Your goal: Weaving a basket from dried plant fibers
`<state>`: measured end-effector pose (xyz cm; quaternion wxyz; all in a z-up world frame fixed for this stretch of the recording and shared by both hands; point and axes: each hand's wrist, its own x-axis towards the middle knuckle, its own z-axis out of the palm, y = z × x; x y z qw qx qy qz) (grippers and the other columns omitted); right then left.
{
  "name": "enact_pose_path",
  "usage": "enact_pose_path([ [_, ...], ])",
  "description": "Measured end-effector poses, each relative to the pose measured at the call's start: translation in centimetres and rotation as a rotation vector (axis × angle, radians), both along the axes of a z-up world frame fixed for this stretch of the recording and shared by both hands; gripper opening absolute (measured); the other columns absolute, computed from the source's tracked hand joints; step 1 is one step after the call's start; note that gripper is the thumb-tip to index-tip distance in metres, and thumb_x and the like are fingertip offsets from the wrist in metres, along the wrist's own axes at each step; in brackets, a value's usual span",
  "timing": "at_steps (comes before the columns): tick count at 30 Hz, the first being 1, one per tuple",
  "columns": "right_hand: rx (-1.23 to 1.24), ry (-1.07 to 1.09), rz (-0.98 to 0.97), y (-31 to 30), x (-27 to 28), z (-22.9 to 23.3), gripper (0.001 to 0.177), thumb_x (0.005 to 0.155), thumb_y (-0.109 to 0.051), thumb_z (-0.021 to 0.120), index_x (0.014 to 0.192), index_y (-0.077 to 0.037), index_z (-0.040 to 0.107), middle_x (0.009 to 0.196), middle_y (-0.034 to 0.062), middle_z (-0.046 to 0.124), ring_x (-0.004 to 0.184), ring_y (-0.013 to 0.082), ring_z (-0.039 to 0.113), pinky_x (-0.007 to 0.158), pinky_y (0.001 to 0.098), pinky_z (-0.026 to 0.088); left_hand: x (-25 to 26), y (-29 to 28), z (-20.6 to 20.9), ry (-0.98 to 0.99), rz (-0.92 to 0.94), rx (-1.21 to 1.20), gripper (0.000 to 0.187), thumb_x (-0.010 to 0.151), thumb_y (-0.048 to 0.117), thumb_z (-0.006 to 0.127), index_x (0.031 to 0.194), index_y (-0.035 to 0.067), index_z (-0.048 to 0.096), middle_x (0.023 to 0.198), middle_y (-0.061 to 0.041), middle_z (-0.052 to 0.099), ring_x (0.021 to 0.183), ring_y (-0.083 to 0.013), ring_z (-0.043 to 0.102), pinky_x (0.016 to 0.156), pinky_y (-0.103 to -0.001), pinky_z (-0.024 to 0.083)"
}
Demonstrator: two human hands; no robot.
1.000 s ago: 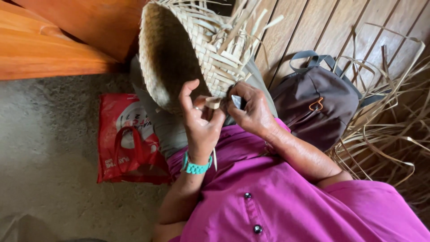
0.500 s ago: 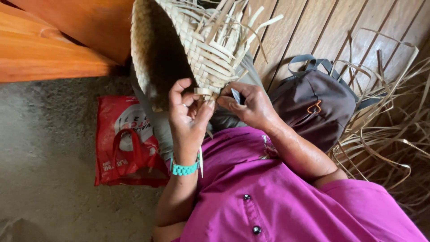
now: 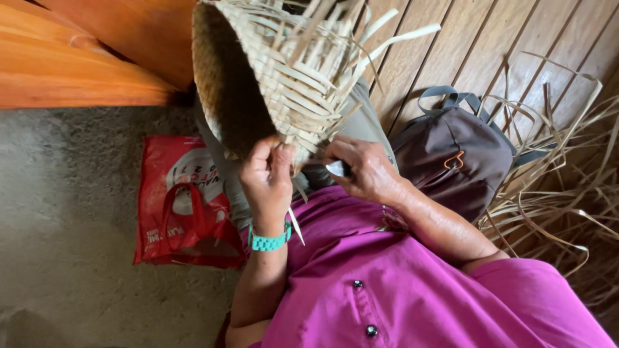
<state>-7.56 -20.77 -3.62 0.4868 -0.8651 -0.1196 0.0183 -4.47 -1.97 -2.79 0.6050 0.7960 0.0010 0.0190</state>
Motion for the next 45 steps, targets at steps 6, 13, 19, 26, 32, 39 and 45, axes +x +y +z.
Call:
enact_pose_path([
  [6,-0.005,0.008,0.032,-1.1,-2.9,-1.9,0.041,0.101,-0.053,0.053,0.097,-0.013,0.064,0.080,0.0055,0.057,0.070,0.0312,0.066,0.064,0.0396,0.056,0.4,0.9,-0.1,0.049,0.039,-0.107,0.017,0.097,0.019,0.074,0.094,0.002,0.072,0.067,-0.008,0.064,0.065,-0.0132,0.059,0.061,-0.034,0.054],
  [13,0.375,0.129,-0.228,-4.7,-4.2,1.2,0.005,0.092,-0.006,0.070,0.094,-0.002,0.069,0.086,0.0117,0.065,0.078,0.0197,0.066,0.076,0.0381,0.056,2.1,3.7,1.5,-0.042,-0.214,0.137,0.024,0.094,0.030,0.077,0.094,0.006,0.076,0.067,-0.012,0.067,0.069,-0.0286,0.072,0.065,-0.038,0.056],
  [19,0.388,-0.016,-0.451,-2.5,-3.6,-2.1,0.026,0.082,-0.013,0.087,0.096,0.000,0.071,0.087,0.0133,0.066,0.079,0.0186,0.059,0.078,0.0335,0.050,2.4,5.0,2.5,0.074,-0.434,-0.146,0.036,0.108,0.012,0.044,0.138,-0.003,0.056,0.094,-0.027,0.073,0.084,-0.0313,0.075,0.077,-0.046,0.065],
  [26,0.423,0.044,-0.383,-1.8,-4.2,-2.7,0.034,0.104,-0.024,0.053,0.125,0.000,0.065,0.078,0.0099,0.062,0.072,0.0163,0.056,0.069,0.0329,0.049,3.3,6.9,4.7,-0.129,-0.577,0.037,0.043,0.097,-0.010,0.045,0.131,0.007,0.066,0.110,-0.020,0.075,0.103,-0.0382,0.073,0.087,-0.050,0.060],
  [32,0.378,0.017,-0.414,-0.7,-2.4,0.9,0.033,0.099,-0.014,0.066,0.128,0.000,0.067,0.094,0.0132,0.066,0.085,0.0175,0.062,0.079,0.0359,0.053,3.5,6.6,5.2,-0.123,-0.560,0.111,0.032,0.090,-0.005,0.064,0.110,0.015,0.079,0.103,-0.010,0.079,0.100,-0.0310,0.076,0.086,-0.042,0.060],
  [39,0.224,-0.187,-0.245,1.7,2.0,5.0,0.035,0.099,-0.014,0.069,0.132,-0.003,0.068,0.092,0.0153,0.065,0.083,0.0279,0.067,0.076,0.0389,0.054,4.8,6.1,4.3,-0.296,-0.597,-0.059,0.012,0.095,0.014,0.073,0.104,0.011,0.080,0.116,-0.013,0.073,0.101,-0.0284,0.073,0.091,-0.044,0.058],
  [45,0.291,-0.156,-0.171,1.4,2.1,4.4,0.070,0.081,-0.029,0.089,0.139,0.000,0.062,0.103,0.0202,0.065,0.096,0.0302,0.066,0.088,0.0489,0.052,5.1,3.6,3.8,-0.318,-0.567,-0.239,0.015,0.094,0.018,0.075,0.099,0.004,0.079,0.096,-0.011,0.076,0.092,-0.0275,0.074,0.090,-0.040,0.058],
])
